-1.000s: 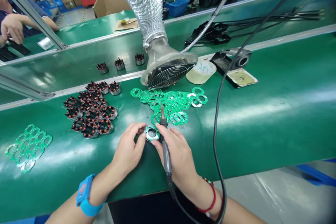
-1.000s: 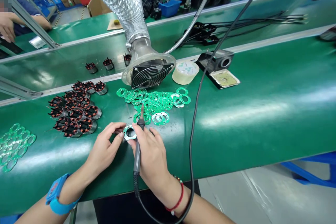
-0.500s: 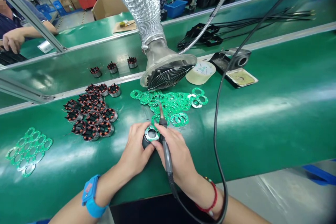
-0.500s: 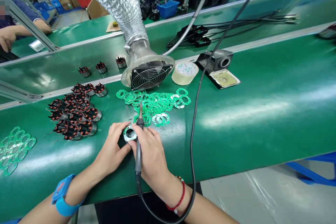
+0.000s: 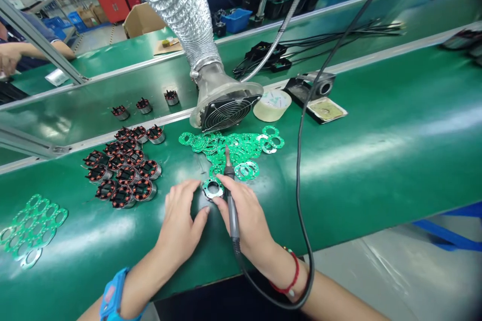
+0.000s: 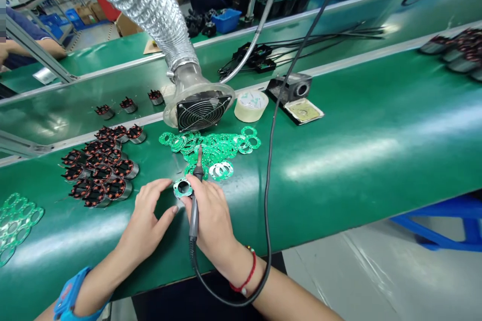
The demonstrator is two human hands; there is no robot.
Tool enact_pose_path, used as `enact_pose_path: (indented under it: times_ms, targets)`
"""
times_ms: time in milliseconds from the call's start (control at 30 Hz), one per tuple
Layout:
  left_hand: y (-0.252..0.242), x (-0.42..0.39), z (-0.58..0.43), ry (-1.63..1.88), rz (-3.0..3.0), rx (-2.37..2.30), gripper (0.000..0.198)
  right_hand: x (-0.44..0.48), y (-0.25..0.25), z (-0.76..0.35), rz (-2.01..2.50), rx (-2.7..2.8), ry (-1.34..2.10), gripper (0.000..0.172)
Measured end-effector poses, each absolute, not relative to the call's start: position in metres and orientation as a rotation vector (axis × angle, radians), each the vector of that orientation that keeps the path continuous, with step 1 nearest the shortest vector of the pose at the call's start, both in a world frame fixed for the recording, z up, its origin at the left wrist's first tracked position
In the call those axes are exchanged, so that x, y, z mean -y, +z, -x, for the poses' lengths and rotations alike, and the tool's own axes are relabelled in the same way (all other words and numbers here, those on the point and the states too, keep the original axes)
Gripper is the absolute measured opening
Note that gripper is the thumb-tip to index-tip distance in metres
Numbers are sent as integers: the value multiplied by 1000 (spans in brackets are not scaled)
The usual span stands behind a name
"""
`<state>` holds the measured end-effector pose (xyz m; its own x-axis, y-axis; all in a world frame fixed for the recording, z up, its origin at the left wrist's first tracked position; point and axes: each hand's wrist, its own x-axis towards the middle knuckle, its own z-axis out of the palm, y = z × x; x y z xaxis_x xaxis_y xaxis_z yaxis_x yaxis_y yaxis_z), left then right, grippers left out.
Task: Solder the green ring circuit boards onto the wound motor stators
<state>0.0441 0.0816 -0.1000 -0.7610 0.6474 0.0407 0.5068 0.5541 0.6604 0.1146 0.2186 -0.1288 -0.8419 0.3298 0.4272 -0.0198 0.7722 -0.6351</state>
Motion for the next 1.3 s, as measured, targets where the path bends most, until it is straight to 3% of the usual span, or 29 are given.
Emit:
enact_pose_path:
  times_ms: [167, 333, 500, 667, 867, 967, 1300]
  targets:
    - [-103, -81, -40, 1125, -947, -2391, 51, -220, -131, -114, 227, 2421, 882, 34]
    - [-108, -80, -23, 1279, -985, -2174, 45, -222, -131, -114, 218, 2413, 872, 33]
    - [-109, -92, -31, 1055, -1144, -2382, 58, -222, -132, -116, 164, 2423, 938, 39]
    - [-95, -95, -27, 881, -1123, -2603, 40, -246, -119, -119, 174, 2389, 867, 46]
    - [-51, -88, 60, 1041, -810, -2971, 42, -289, -112, -108, 170, 2307, 702, 44]
    - [-36, -107, 126, 822, -710, -3040, 59, -296, -118, -103, 208, 2265, 688, 42]
    - [-63, -183, 236, 414, -593, -3062, 33, -315, -140, -96, 194, 2232, 531, 44]
